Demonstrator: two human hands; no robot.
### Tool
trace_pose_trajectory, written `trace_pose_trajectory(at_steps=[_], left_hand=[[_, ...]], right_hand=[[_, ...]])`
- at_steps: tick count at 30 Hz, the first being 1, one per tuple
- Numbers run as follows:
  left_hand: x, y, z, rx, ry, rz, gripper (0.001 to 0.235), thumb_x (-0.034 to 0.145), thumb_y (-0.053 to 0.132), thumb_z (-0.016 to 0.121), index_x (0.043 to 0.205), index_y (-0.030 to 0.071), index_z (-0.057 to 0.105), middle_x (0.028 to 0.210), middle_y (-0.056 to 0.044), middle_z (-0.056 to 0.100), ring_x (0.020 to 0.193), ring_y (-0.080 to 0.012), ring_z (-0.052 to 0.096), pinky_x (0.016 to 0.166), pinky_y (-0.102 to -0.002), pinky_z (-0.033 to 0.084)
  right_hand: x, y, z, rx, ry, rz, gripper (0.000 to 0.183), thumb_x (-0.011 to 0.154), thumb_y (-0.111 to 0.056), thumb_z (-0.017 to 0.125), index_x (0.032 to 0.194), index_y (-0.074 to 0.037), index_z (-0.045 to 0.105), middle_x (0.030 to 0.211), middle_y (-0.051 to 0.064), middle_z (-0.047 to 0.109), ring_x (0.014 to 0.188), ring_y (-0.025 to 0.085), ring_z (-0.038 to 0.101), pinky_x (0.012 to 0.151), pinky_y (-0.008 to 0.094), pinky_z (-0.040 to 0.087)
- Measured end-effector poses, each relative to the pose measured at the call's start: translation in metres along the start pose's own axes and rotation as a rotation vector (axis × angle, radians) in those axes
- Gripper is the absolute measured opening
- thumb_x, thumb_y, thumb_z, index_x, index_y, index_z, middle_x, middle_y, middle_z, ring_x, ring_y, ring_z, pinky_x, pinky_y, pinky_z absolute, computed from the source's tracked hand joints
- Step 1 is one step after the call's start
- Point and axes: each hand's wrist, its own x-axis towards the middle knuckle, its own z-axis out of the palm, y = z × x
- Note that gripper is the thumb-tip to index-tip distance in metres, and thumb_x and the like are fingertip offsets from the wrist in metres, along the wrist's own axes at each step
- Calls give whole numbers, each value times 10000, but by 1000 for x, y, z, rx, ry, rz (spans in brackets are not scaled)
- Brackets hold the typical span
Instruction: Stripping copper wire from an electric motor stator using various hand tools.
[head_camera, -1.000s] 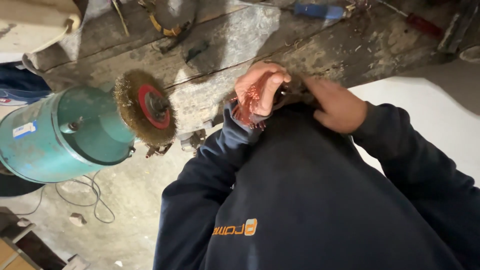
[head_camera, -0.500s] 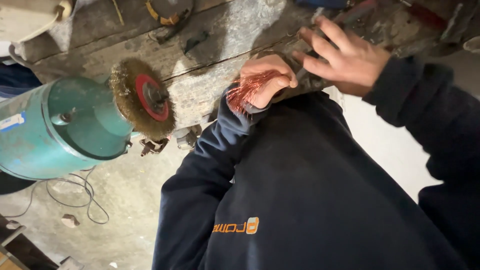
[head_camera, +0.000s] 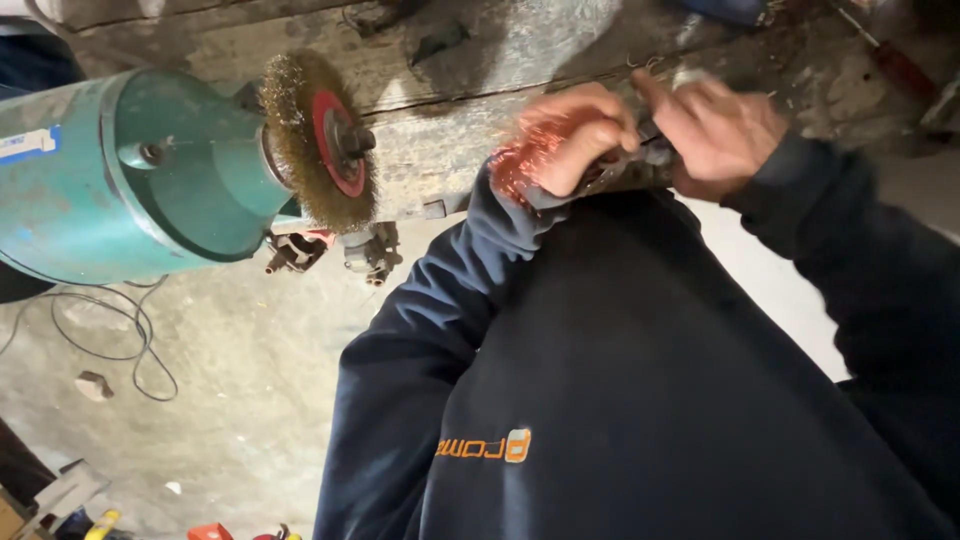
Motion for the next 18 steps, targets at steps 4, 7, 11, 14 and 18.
trace_pose_trajectory(at_steps=[4,7,11,14,18], left_hand=[[2,-11,9,-426,179,14,196,1033,209,647,1028,17,690,1004,-76,718,970,-176,686,920,-338,564],[3,4,12,-391,205,-12,163,1042,164,619,1025,20,694,1011,-81,719,990,-180,681,943,-335,554],[10,35,20,-606,137,-96,129,1030,105,574,1024,35,682,1041,-80,713,958,-190,670,908,-335,560],[32,99,12,-362,33,338,61,1035,73,662,986,38,654,960,-69,716,940,-230,705,878,-361,603],[17,86,11,-268,79,471,119,1081,175,612,1037,65,627,919,-107,697,875,-251,662,819,-356,553]], right_hand=[[-26,-14,32,626,-101,345,907,726,-6,661,1594,58,405,1162,238,631,975,386,669,824,430,546],[-40,-23,40,848,-38,428,937,713,-19,696,1580,77,351,1323,306,621,1103,447,676,927,442,552],[-24,-39,6,1215,-62,534,907,729,-31,709,1569,42,374,1322,251,658,1215,394,667,1012,409,505],[-17,-37,-39,1202,33,463,879,779,-49,689,1570,56,321,1467,278,536,1365,424,543,1105,421,432],[-25,-23,-47,1029,-77,523,782,800,-42,661,1539,-16,406,1398,215,588,1295,379,603,1069,419,481]])
